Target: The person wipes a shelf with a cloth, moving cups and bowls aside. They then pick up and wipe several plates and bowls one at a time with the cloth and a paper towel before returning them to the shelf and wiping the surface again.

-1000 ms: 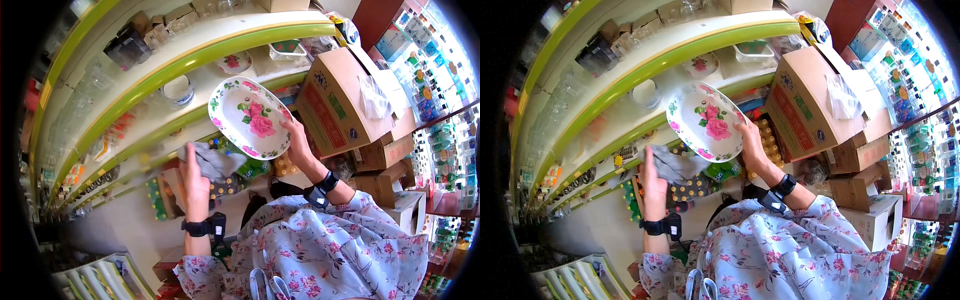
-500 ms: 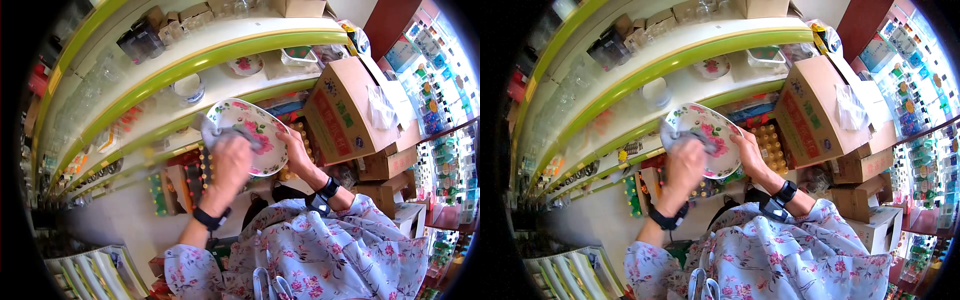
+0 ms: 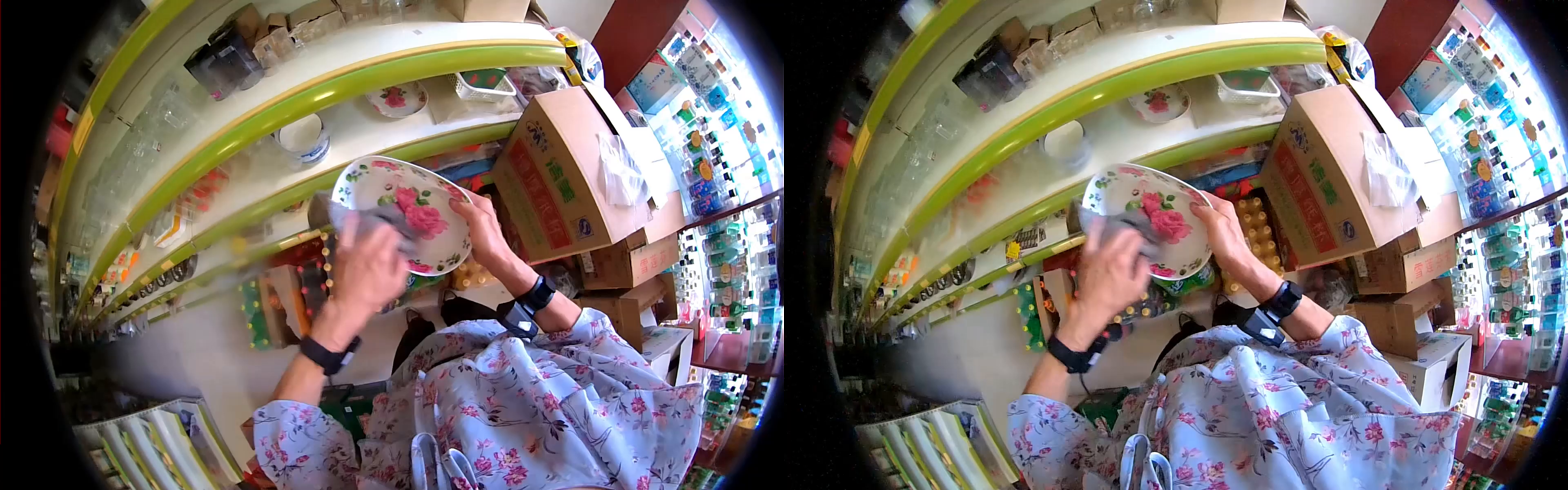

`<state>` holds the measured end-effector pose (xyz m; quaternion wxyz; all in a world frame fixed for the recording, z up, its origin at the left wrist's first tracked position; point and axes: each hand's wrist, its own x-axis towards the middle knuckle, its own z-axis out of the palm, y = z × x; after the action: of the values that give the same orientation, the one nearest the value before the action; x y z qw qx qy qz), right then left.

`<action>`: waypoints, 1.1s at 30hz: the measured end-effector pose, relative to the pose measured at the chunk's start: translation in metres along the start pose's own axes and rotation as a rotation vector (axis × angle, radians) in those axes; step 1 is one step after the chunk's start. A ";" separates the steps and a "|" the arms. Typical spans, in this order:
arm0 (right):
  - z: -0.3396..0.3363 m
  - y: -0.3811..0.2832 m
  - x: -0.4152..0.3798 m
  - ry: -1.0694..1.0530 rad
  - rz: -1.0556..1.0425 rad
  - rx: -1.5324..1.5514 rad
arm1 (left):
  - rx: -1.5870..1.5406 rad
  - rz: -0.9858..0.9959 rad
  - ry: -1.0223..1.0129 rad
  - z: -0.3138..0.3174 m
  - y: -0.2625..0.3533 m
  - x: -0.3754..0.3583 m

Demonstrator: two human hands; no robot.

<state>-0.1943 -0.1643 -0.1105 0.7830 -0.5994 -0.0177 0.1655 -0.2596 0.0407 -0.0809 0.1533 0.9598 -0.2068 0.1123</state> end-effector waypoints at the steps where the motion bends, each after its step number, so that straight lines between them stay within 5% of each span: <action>1: 0.001 -0.008 -0.002 -0.026 0.039 0.024 | 0.083 -0.055 0.056 0.003 -0.026 -0.006; 5: 0.011 -0.001 0.002 -0.043 0.040 -0.065 | 0.259 -0.084 0.151 0.001 -0.052 -0.007; 8: 0.013 0.004 -0.001 -0.014 0.095 -0.044 | 0.086 -0.298 -0.113 0.004 -0.044 -0.002; 16: 0.022 0.035 0.001 0.112 0.032 0.003 | -0.300 -0.148 0.015 0.036 0.029 -0.006; 20: 0.009 0.034 0.004 0.014 -0.016 -0.125 | -0.323 -0.080 0.081 0.035 0.036 -0.009; 25: -0.006 0.022 -0.006 -0.015 0.193 -0.072 | 0.186 -0.123 0.048 0.023 -0.037 -0.041; 28: -0.011 0.013 -0.003 0.005 0.255 -0.070 | 0.216 -0.188 0.265 0.005 -0.049 -0.042; 31: -0.029 0.007 0.009 -0.128 0.142 -0.214 | -0.071 -0.461 0.464 -0.005 -0.059 -0.027; 32: -0.030 0.006 0.010 -0.110 0.198 -0.089 | -0.388 -0.601 0.404 -0.009 -0.062 -0.021; 33: -0.032 0.005 0.010 -0.172 0.022 -0.173 | -0.551 -0.595 0.344 -0.005 -0.068 -0.020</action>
<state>-0.1792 -0.1900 -0.1262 0.7219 -0.6486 -0.0924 0.2228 -0.2484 0.1088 -0.0983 0.4612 0.8683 0.0850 0.1619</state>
